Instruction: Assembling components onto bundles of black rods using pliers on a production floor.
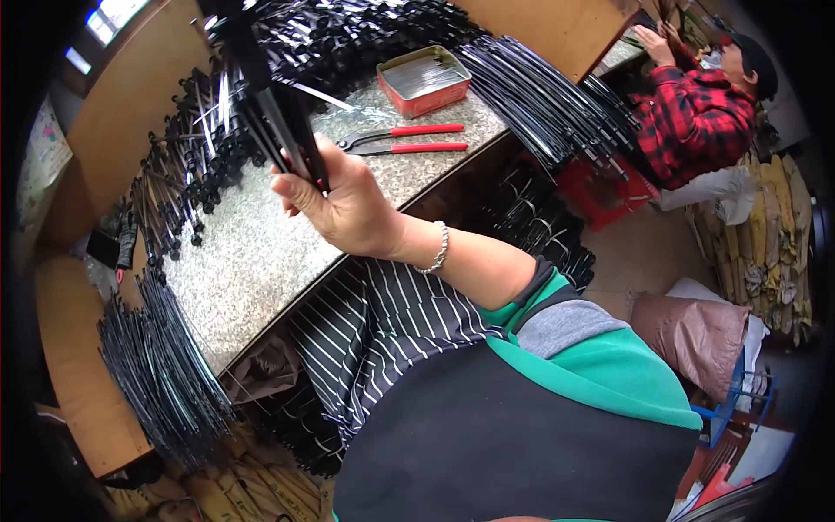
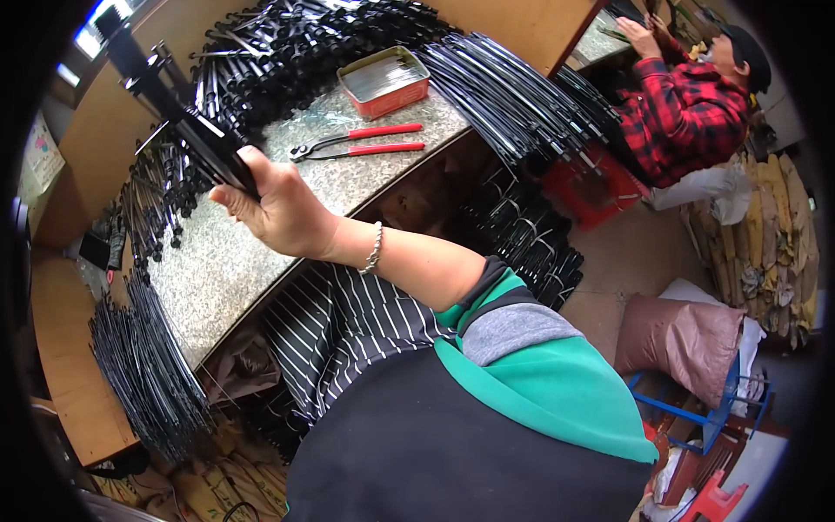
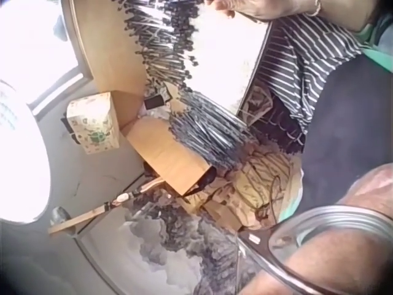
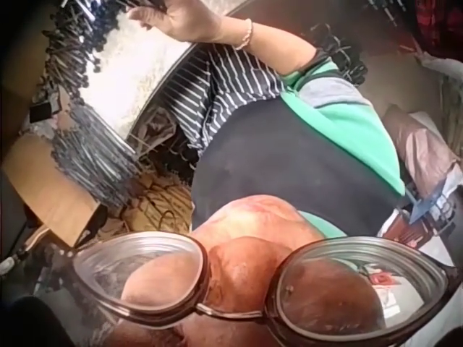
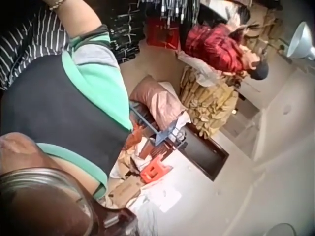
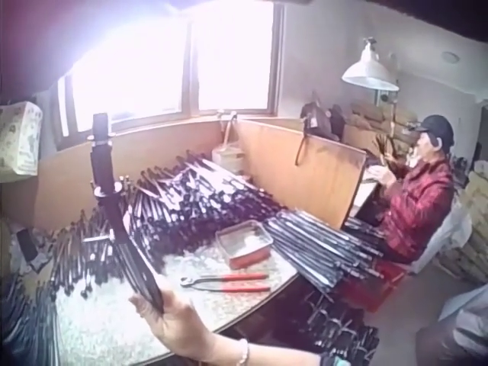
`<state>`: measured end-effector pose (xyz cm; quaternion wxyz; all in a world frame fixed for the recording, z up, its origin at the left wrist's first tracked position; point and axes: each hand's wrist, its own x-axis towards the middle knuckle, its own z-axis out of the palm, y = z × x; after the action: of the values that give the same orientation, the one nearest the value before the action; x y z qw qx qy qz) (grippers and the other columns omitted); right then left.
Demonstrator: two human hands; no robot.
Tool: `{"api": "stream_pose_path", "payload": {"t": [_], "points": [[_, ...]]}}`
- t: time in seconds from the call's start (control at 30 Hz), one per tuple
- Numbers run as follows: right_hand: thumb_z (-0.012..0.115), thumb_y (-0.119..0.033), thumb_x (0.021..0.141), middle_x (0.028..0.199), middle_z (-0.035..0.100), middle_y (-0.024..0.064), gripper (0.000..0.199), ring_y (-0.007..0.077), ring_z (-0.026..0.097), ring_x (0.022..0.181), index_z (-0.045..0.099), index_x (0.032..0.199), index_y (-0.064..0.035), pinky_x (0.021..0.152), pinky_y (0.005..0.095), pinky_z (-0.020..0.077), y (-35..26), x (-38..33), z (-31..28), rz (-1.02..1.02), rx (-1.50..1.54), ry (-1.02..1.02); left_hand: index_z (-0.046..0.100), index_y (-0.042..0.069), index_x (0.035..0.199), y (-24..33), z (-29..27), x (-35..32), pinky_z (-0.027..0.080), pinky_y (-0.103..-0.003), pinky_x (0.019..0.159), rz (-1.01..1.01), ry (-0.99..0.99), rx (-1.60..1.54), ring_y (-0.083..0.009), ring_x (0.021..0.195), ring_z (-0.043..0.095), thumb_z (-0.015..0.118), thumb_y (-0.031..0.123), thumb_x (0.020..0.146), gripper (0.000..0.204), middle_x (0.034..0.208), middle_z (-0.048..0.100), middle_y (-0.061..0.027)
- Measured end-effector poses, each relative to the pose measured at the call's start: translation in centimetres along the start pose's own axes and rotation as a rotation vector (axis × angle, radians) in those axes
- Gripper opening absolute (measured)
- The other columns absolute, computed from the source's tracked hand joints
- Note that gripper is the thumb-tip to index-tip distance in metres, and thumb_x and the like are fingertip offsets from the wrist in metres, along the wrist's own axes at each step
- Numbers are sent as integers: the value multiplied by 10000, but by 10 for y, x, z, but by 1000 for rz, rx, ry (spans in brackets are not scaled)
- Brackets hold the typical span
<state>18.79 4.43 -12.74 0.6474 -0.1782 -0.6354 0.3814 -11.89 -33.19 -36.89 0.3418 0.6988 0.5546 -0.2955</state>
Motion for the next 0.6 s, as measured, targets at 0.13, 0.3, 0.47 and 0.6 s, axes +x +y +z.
{"api": "stream_pose_path", "payload": {"t": [0.13,0.3,0.47,0.6], "points": [[547,-117,886,758,560,47,157,86,577,631,485,984,-11,550,223,509,4,4,5,4,-21,-9,624,73,878,-5,-2,-23,495,-401,613,-51,-57,-56,-291,734,640,563,235,801,190,827,644,-168],[555,-110,882,775,560,48,178,87,570,644,493,1002,5,567,228,499,-1,2,24,61,16,23,626,74,894,-9,-19,-56,496,-396,618,-125,-97,-134,-290,738,641,560,228,802,191,829,645,-169],[527,-129,900,703,549,42,172,97,555,623,494,1003,5,571,228,483,-13,7,39,73,47,7,628,76,909,-6,-40,-92,497,-390,623,-182,-122,-215,-288,742,642,558,221,803,193,831,646,-170],[534,-98,892,713,560,47,169,105,570,643,486,1011,13,577,233,493,-26,10,40,102,3,-13,629,77,921,9,-69,-118,498,-386,628,-201,-148,-243,-287,746,642,556,215,804,195,833,646,-171]]}}
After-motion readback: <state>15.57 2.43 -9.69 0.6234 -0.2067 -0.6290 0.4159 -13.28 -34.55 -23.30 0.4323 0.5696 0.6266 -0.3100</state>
